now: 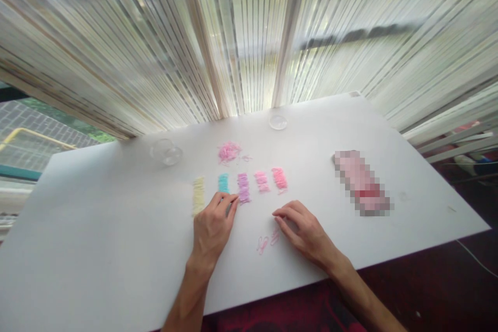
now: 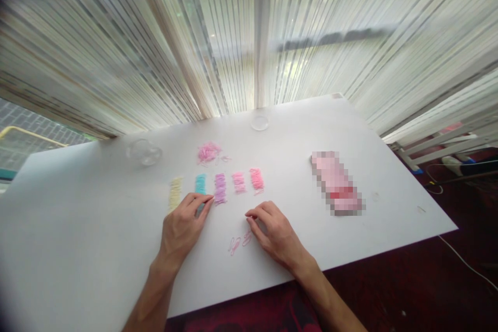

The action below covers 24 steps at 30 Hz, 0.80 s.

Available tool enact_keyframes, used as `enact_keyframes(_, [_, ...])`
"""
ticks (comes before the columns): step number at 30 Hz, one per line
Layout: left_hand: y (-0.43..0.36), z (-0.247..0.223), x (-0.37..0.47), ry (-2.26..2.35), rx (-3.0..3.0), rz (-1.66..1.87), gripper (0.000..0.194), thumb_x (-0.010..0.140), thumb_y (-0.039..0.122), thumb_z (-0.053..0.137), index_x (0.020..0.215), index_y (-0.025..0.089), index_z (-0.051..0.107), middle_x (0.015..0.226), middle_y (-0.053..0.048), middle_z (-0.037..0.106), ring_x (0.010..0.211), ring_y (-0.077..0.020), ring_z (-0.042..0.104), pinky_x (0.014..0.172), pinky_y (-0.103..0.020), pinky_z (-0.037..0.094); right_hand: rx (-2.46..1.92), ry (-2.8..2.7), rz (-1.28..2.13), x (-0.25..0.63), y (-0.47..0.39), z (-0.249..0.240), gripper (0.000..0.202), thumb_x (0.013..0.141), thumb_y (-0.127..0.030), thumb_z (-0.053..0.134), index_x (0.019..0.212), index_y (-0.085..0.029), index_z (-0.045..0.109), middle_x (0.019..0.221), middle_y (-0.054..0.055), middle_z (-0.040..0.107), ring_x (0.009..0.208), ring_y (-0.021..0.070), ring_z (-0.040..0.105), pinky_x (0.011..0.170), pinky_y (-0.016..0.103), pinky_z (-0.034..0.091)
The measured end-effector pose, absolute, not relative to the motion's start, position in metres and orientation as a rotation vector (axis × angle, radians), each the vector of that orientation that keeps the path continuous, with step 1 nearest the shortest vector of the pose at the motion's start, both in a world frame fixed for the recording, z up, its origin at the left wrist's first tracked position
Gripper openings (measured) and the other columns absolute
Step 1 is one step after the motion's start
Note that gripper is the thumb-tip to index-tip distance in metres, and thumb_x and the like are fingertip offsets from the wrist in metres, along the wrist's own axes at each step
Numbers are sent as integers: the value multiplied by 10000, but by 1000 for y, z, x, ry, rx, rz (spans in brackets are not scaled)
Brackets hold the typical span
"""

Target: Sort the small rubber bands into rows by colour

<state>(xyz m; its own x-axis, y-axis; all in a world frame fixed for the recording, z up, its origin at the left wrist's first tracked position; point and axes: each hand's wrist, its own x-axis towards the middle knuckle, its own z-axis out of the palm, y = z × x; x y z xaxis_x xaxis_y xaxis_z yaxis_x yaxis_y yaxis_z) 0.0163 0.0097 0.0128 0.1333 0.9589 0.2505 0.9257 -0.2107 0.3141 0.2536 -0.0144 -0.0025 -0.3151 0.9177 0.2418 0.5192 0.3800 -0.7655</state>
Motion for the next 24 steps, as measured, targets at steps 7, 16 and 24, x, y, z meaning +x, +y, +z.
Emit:
enact_keyframes(7, [-19,25,8,1836,2248,679,181,1002,307,542,1039,245,708,952,13,717,693,-124,679,590,-222,470,-1197,-2009,790,257,-20,-2,167,966,-122,539,1061,-219,636,946,58,631,885,201,618,783,351,549])
enact_keyframes(16, [-57,16,26,1418,2283,389,51,909,212,645,948,243,657,883,23,690,740,-156,699,629,-242,503,-1183,-2108,795,256,-30,1,167,925,-111,597,1056,-206,638,969,67,613,920,221,594,819,386,535])
enact_keyframes(24, [-56,9,28,1383,2316,471,108,967,172,526,942,228,615,872,9,668,725,-167,683,639,-266,509,-1172,-2105,793,248,-31,0,157,922,-108,601,1041,-203,640,953,59,613,902,211,581,806,372,521])
